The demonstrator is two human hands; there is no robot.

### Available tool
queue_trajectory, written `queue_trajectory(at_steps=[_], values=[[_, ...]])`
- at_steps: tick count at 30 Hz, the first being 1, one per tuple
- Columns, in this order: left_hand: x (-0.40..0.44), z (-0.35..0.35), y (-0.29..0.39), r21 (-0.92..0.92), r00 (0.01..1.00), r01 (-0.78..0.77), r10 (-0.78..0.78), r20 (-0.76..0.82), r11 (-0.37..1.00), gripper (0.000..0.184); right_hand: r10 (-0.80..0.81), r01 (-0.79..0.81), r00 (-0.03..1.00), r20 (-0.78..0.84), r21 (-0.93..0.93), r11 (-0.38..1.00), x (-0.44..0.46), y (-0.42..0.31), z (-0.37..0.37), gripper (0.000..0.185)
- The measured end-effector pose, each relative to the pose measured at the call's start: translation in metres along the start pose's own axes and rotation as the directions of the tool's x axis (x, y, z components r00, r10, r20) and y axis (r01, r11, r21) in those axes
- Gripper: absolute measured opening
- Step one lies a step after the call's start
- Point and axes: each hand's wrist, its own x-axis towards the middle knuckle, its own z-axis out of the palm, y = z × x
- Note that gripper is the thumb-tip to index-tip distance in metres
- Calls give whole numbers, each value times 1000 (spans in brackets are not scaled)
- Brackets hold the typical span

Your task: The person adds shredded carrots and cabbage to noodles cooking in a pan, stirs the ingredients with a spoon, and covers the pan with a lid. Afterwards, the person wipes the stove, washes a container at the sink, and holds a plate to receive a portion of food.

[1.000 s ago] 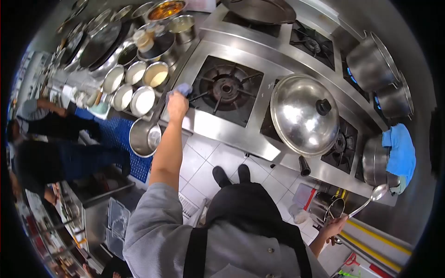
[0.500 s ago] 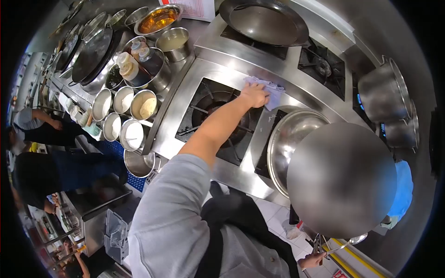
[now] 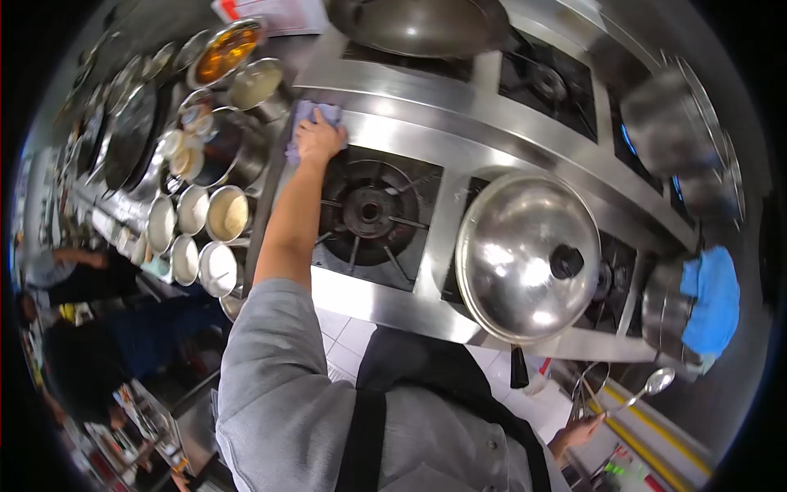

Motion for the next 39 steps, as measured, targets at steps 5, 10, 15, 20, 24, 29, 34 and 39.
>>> queue_trajectory(at_steps=[5,10,15,20,24,29,34,39], values=[[23,38,57,-267,902,-373,415,120,888,43,74,-78,996,54,71,994,6,-2,-27,42],[-46,7,166,-562,591,-648,805,57,515,62,131,-141,985,116,89,986,7,3,-32,42],[-87,4,174,-321,214,-927,976,-27,195,61,15,-34,985,172,104,994,16,6,-35,42],[-185,-20,120,-346,112,-930,992,61,126,46,70,-88,982,177,91,992,-3,-18,-39,41],[-302,-26,68,-408,71,-908,995,72,94,50,57,-86,978,200,140,986,-11,-13,-42,40],[-402,-47,-41,-424,116,-707,683,721,567,38,-37,-4,955,293,139,990,17,50,-72,37],[-338,-126,-139,-438,639,-432,611,468,788,34,3,-23,961,276,67,998,-8,67,-100,38],[-177,-69,-113,-128,856,-402,323,-403,907,47,28,-10,963,269,-69,998,-10,93,-121,44]])
